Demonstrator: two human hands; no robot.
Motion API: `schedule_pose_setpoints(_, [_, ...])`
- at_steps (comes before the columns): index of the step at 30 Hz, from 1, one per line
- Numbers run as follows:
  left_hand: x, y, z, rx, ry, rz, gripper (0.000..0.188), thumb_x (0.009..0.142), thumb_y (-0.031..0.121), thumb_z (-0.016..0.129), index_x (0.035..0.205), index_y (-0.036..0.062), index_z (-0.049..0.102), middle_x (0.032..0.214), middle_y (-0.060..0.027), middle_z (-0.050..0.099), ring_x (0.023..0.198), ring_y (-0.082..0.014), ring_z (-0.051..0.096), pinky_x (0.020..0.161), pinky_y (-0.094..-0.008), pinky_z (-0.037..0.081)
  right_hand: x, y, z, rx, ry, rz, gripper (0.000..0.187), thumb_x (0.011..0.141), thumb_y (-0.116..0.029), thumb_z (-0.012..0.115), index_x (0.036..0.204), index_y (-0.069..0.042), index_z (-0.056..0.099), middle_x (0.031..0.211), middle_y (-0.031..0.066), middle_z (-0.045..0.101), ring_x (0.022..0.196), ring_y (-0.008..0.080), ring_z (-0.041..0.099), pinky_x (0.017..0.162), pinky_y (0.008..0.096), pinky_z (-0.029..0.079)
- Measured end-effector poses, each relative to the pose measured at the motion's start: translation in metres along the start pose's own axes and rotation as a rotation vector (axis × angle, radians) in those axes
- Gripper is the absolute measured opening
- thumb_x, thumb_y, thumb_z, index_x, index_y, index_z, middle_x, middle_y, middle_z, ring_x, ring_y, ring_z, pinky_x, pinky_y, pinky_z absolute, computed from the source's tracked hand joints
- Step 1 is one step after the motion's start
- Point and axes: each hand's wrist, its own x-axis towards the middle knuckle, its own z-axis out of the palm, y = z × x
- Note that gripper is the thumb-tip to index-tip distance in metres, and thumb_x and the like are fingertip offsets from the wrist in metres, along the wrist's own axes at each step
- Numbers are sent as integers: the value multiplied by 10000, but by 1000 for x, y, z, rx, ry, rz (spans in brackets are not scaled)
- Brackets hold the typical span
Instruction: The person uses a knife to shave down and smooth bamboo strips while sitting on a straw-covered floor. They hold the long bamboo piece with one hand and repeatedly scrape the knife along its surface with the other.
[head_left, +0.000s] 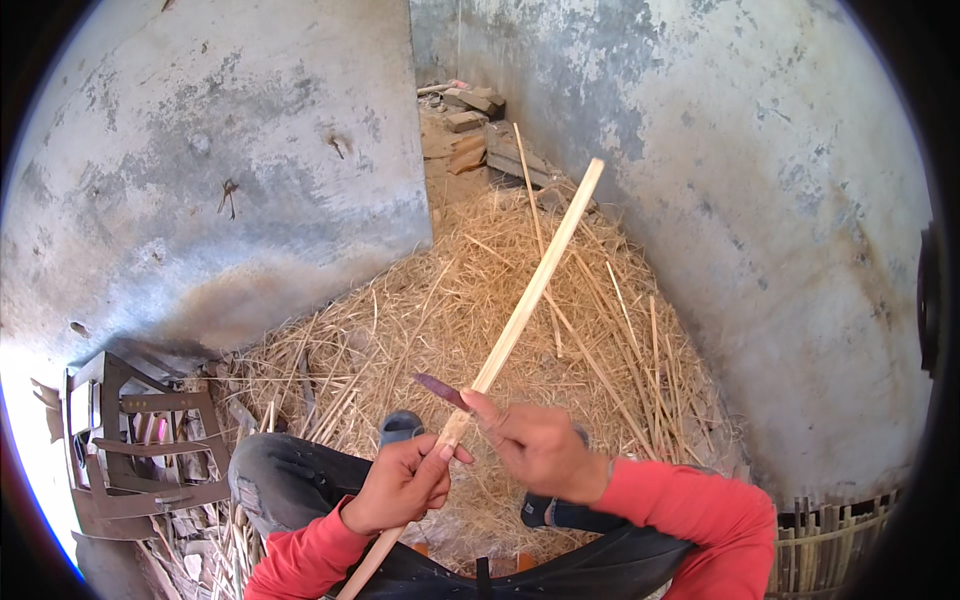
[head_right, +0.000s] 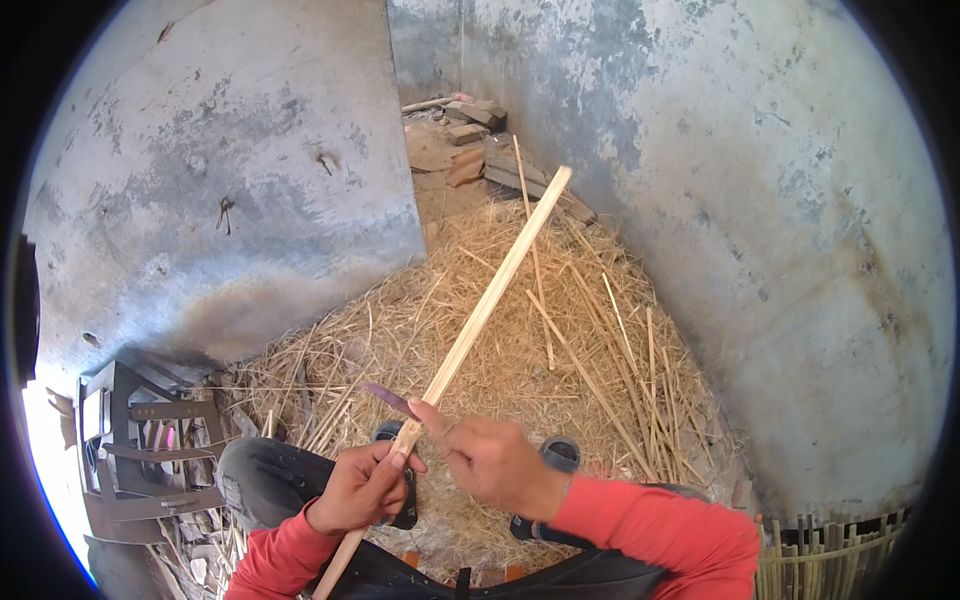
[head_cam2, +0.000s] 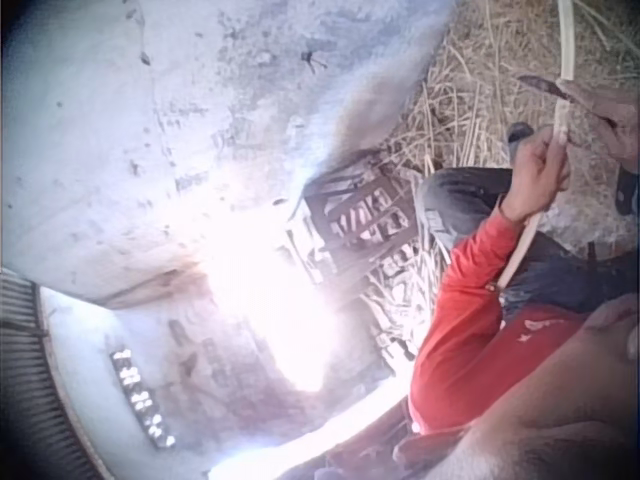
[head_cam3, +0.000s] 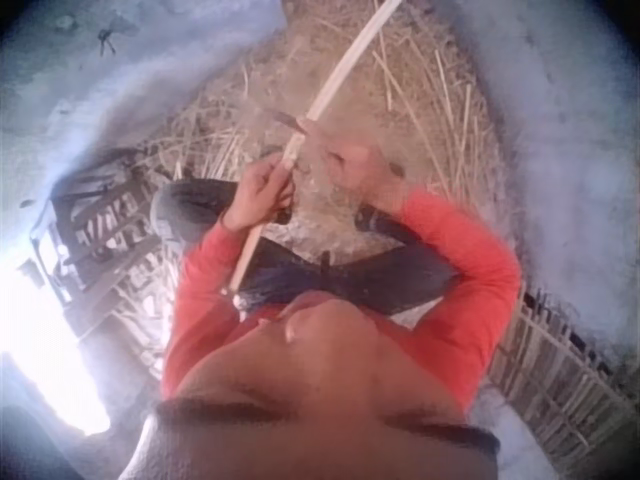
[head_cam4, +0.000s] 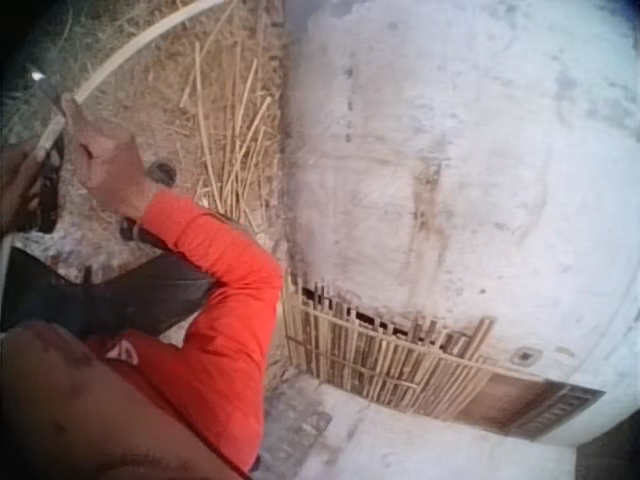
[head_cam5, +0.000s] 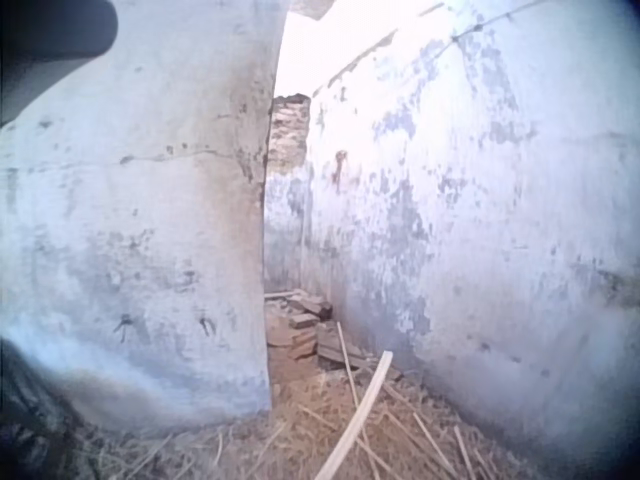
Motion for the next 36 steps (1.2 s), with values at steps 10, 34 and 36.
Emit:
schedule_pose_setpoints(10, [-6, -10, -4, 66, 15, 35, 306, 1117, 214, 457, 1203, -28, 624, 609, 39, 436, 527, -40, 378, 498, -228, 346, 16, 23, -27, 260, 315, 303, 477, 931, -85, 726, 1387, -1, 613, 989, 138, 766, 791, 70, 672, 702, 295, 547])
schedule_pose_setpoints(34, [0, -17, 7, 518, 238, 268, 241, 1059, 158, 580, 1191, -13, 688, 625, 18, 562, 549, -52, 530, 501, -246, 420, 21, -8, -46, 471, -340, 243, 547, 828, 21, 729, 1360, -90, 664, 979, 155, 747, 606, 87, 521, 623, 255, 481])
schedule_pose_setpoints(36, [7, -11, -10, 522, 455, 261, 256, 1074, 171, 552, 1206, -4, 684, 619, 27, 550, 540, -46, 517, 492, -236, 408, 18, -11, -48, 508, -439, 248, 555, 838, -1, 768, 1372, -103, 658, 773, 126, 719, 591, 122, 584, 635, 281, 501])
